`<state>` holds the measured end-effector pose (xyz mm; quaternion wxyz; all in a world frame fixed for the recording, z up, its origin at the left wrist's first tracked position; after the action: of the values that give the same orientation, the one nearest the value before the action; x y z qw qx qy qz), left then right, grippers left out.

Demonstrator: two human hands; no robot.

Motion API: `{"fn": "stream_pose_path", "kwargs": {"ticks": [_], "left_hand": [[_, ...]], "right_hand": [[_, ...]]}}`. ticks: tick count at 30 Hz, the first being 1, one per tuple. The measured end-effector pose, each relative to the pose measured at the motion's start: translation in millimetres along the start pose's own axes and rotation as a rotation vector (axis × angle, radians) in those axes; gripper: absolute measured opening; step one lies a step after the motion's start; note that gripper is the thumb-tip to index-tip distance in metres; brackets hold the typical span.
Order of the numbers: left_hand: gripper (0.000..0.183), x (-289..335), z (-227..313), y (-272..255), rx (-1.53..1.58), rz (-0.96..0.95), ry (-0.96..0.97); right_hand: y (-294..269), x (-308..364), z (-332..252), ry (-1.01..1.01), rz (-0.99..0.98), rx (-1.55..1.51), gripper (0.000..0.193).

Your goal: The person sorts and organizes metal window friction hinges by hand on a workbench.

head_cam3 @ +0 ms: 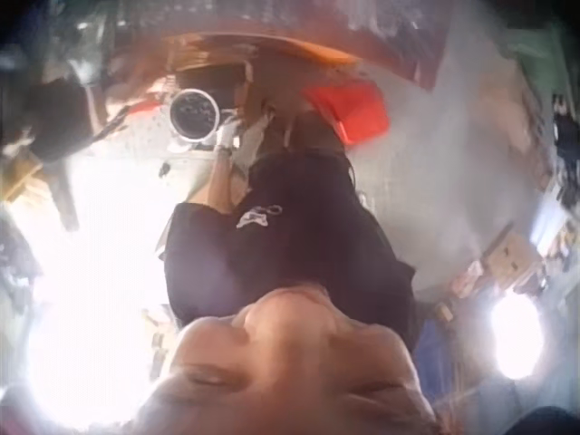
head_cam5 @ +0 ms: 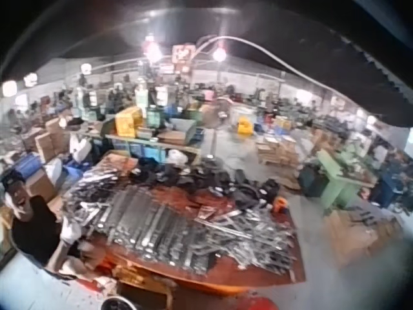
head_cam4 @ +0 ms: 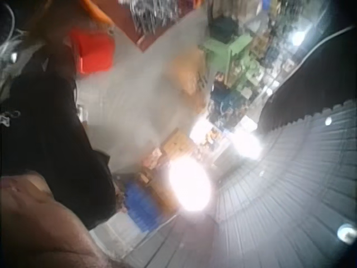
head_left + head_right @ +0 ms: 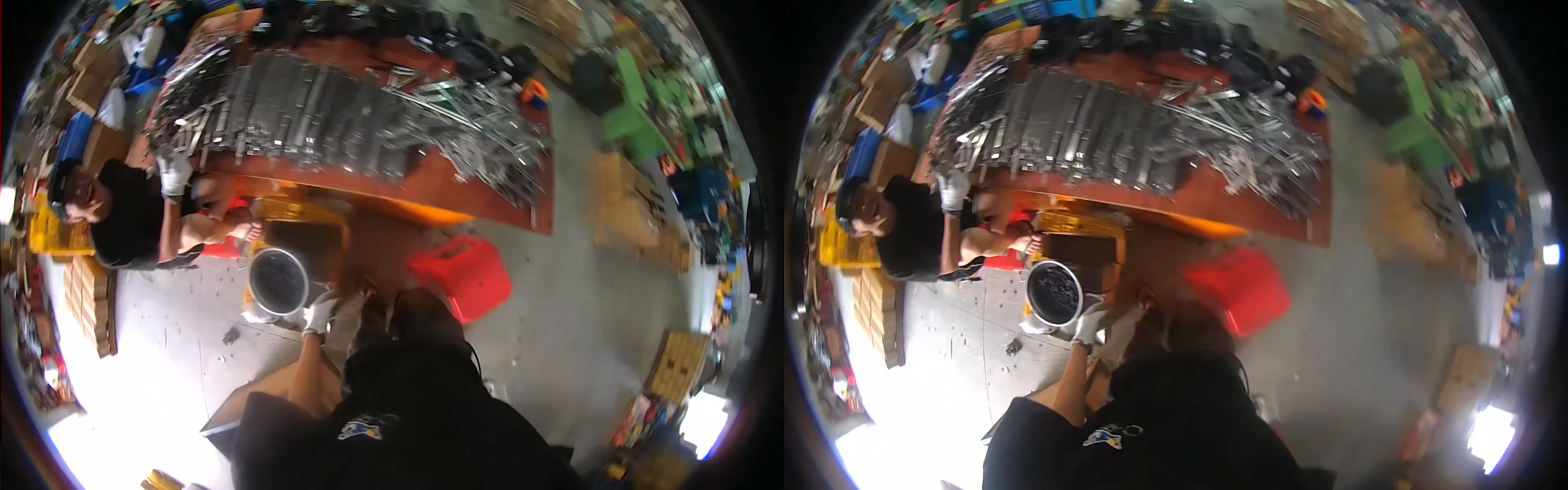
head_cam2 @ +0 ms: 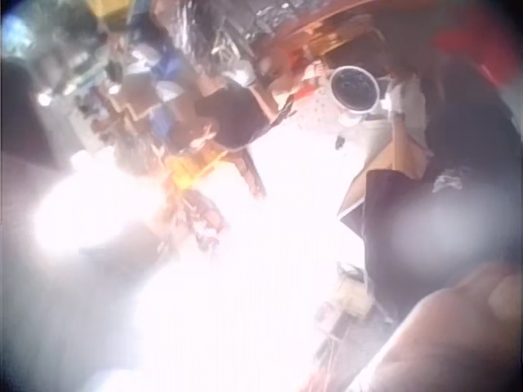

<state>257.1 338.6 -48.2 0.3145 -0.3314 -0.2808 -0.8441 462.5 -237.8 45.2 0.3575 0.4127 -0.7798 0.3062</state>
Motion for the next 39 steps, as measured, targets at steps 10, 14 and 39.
{"fn": "stream_pose_path", "kwargs": {"ticks": [10, 14, 39], "left_hand": [[0.039, -78.8, 12.3, 37.2, -0.067, 0.063, -0.085], [0.039, -181.9, 14.1, 125.1, -0.446, -0.136, -0.086], [0.056, -375.3, -279.8, 361.7, -1.154, -0.819, -0.396]], "right_hand": [[-106.1, -118.2, -22.0, -0.046, 0.059, -0.337, 0.027], [-115.4, -158.5, -269.0, 0.047, 0.300, -0.412, 0.025], [-186.5, -406.4, -352.6, -0.302, 0.888, 0.963, 0.052]]}}
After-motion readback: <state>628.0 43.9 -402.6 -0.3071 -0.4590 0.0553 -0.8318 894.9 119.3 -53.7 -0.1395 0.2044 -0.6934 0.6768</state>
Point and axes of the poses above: each hand's wrist, its own x-axis away from the middle knuckle, its own y-axis out of the palm, z = x × y, the point moved 10 cm from there along -x, towards the middle knuckle, and after that the axes turned 12 degrees about -z, right-handed, at the moved point
